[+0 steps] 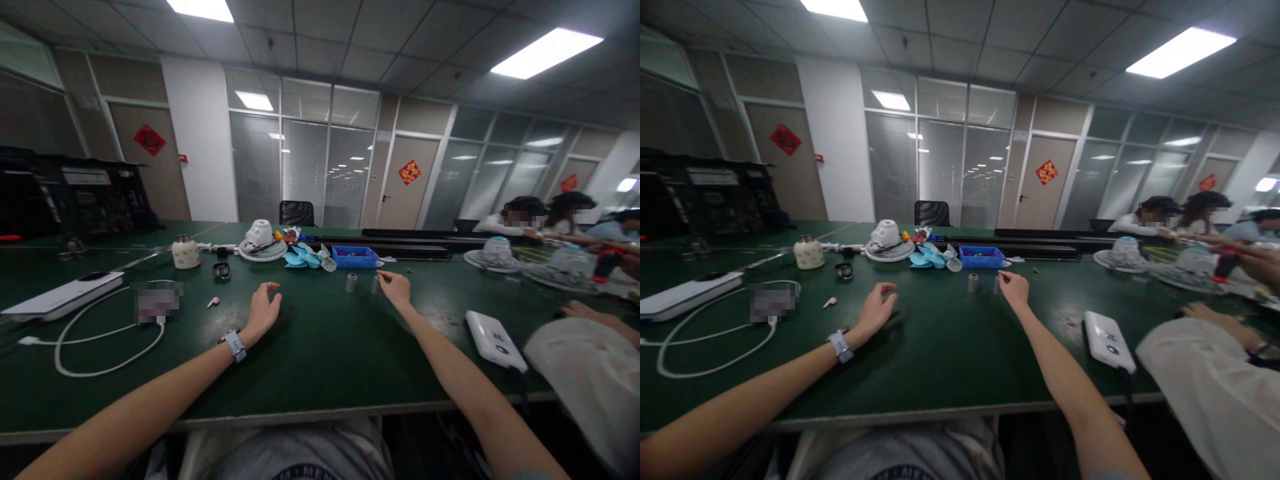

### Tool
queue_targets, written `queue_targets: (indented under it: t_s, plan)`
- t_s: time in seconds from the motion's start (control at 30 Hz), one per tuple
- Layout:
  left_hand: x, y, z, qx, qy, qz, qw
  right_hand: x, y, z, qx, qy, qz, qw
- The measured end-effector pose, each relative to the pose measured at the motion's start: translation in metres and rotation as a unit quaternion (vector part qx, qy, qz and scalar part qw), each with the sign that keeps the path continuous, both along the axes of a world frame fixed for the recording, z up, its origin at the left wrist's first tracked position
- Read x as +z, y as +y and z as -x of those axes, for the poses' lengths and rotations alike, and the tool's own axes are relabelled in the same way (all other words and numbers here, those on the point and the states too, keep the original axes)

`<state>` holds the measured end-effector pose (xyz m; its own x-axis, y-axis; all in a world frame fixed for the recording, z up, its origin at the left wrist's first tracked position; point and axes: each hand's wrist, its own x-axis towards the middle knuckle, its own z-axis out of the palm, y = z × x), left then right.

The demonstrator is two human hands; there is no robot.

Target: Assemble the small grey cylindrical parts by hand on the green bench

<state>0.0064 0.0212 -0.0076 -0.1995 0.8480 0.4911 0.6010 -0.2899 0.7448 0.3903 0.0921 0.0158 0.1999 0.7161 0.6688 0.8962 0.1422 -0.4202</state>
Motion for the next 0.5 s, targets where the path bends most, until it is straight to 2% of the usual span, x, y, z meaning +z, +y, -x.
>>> queue_targets:
  t_s: [0.23,0.5]
  plan:
    - [0.001,-0.003,-0.002,0.005,0.001,-0.003,1.0,0.002,-0.003,0.001,0.007,-0.022,0.021,1.0]
    - [0.006,-0.01,-0.006,0.002,0.021,-0.01,1.0,0.002,-0.001,0.0,-0.019,-0.034,0.031,0.999]
